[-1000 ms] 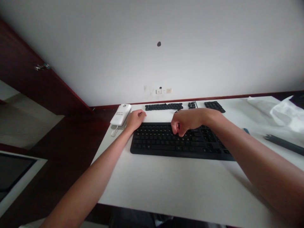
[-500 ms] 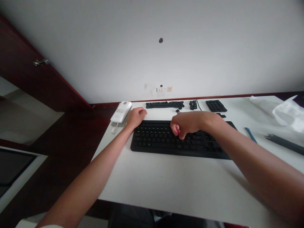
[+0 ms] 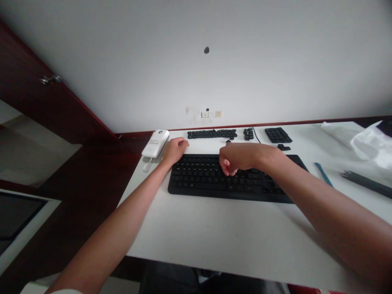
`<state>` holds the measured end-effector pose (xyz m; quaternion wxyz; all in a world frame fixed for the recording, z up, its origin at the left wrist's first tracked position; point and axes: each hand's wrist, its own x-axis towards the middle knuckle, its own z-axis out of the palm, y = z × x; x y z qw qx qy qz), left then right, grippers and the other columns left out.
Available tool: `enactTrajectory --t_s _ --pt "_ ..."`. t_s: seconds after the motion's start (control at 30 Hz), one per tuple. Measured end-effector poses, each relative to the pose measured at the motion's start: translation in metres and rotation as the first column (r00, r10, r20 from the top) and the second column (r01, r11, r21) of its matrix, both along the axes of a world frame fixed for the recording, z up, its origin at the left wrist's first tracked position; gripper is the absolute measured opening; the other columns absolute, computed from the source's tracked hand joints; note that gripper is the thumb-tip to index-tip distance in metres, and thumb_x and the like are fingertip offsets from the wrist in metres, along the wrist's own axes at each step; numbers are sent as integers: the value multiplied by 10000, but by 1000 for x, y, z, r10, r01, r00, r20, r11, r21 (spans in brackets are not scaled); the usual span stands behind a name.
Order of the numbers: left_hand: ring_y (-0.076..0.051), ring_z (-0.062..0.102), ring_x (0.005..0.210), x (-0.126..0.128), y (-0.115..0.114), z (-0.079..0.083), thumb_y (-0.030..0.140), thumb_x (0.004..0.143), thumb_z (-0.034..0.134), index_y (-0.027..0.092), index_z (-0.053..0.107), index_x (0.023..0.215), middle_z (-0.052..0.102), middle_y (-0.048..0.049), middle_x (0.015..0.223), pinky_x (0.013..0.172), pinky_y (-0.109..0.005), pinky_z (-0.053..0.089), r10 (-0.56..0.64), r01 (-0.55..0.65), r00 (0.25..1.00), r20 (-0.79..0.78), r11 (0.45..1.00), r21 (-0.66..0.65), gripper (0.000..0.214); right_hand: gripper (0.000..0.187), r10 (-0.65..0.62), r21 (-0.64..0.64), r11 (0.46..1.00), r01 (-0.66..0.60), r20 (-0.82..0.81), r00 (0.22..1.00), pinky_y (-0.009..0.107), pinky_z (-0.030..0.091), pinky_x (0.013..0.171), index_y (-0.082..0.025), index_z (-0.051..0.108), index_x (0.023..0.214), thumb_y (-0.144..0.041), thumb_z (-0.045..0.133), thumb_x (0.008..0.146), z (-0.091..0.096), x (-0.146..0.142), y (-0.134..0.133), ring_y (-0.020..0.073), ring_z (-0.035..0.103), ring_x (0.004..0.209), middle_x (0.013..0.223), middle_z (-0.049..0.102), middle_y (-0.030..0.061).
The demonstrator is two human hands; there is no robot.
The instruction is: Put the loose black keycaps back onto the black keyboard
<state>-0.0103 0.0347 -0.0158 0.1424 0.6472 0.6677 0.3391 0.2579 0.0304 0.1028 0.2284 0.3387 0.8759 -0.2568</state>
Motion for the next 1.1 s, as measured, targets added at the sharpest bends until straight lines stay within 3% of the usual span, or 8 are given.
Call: enactTrajectory --t_s 0.27,0.53,0.8,0.9,1.1 --pt "-207 670 761 2 -3 5 396 927 545 227 792 859 766 -38 805 695 -293 427 -1 0 1000 -22 1000 -15 307 236 -68 97 993 59 91 993 317 461 647 -138 812 950 -66 795 726 0 -3 -3 264 723 834 917 775 94" --pt "-204 644 736 6 -6 9 379 927 526 220 794 859 749 -39 784 662 -293 403 12 -13 999 -48 999 -29 318 317 -141 160 980 121 115 983 384 506 740 -144 815 995 3 737 726 11 -12 -19 339 732 932 1077 765 166" --pt "-211 677 794 5 -4 8 385 923 540 222 795 857 780 -41 845 704 -292 431 28 -30 998 -52 999 -31 310 393 -32 233 973 0 135 990 368 489 722 -100 793 1080 19 724 712 9 -15 -23 358 723 1002 1145 749 206" --pt "-212 684 800 5 -4 9 401 927 534 219 792 856 779 -42 845 718 -291 442 23 -24 999 -43 999 -42 324 393 -23 207 978 -5 132 991 364 495 736 -96 793 1102 -15 770 718 6 -14 -19 357 721 1027 1158 751 202" --pt "-206 678 771 2 -3 8 405 928 535 226 790 860 777 -31 833 688 -290 421 5 -6 999 -39 999 -34 319 266 -13 70 997 10 53 998 328 505 716 -161 812 1028 -146 802 762 5 6 5 272 735 910 984 792 96"
